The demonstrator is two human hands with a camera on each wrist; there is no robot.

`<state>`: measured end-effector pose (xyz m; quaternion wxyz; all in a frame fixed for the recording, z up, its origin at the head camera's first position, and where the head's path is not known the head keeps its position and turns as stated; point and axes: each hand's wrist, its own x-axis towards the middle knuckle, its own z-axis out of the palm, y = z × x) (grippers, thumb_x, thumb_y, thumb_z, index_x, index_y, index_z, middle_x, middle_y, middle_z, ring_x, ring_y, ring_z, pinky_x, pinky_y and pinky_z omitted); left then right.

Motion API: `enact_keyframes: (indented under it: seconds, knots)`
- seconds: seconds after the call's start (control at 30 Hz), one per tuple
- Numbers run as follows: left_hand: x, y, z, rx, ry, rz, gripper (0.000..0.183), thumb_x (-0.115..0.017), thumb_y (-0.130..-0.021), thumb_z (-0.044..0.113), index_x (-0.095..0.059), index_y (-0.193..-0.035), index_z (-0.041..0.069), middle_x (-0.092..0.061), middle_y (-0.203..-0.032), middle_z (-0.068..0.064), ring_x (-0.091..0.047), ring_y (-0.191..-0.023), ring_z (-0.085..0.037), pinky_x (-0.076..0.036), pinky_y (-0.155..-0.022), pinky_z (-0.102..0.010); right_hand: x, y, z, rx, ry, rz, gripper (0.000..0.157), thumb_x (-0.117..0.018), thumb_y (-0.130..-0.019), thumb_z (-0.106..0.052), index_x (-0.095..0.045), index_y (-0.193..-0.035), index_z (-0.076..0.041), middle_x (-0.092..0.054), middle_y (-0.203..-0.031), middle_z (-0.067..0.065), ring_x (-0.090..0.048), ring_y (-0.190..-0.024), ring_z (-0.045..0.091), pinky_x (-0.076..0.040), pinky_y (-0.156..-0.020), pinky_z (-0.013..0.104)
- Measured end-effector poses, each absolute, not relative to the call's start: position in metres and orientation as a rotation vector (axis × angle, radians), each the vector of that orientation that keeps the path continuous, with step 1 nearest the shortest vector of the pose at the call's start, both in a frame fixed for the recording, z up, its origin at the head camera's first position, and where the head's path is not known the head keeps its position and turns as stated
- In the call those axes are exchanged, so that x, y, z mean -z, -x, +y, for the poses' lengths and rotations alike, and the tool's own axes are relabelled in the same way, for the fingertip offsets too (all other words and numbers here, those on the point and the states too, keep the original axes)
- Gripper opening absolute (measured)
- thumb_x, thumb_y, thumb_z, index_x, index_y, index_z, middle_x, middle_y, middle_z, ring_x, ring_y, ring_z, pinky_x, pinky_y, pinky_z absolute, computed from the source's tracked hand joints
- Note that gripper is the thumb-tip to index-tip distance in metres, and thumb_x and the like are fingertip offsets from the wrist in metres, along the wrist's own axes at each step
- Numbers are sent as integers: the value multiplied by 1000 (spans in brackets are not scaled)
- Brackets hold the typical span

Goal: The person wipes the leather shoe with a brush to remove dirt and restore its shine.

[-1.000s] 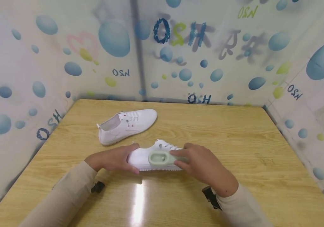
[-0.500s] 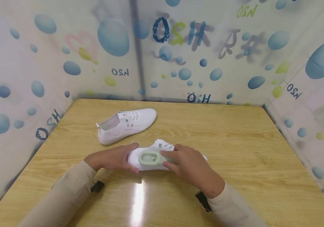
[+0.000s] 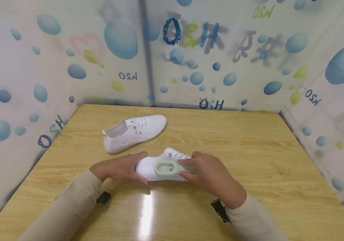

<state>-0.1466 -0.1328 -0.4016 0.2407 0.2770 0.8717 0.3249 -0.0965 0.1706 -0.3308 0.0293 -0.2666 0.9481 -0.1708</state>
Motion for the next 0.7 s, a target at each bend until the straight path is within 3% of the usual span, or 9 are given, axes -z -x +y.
enact_keyframes:
  seconds: [0.23,0.7]
  knots:
    - [402,147,-133,-910,-771,2373,61,-86,-75,44,-49,-116,17,-60,-96,2,-58,-84,-13,-47,-73,-30,347,96,157,527,1036,3003,35,-76,-87,-36,-74,-120,-24,-64,-85,-4,-44,-64,3,-38,-56,18]
    - [400,146,-132,-891,-763,2385,63,-86,-74,45,-49,-117,17,-60,-97,2,-58,-87,-13,-47,-79,-32,316,93,184,406,781,2911,33,-73,-90,-40,-73,-121,-28,-57,-78,-9,-40,-59,6,-34,-52,23]
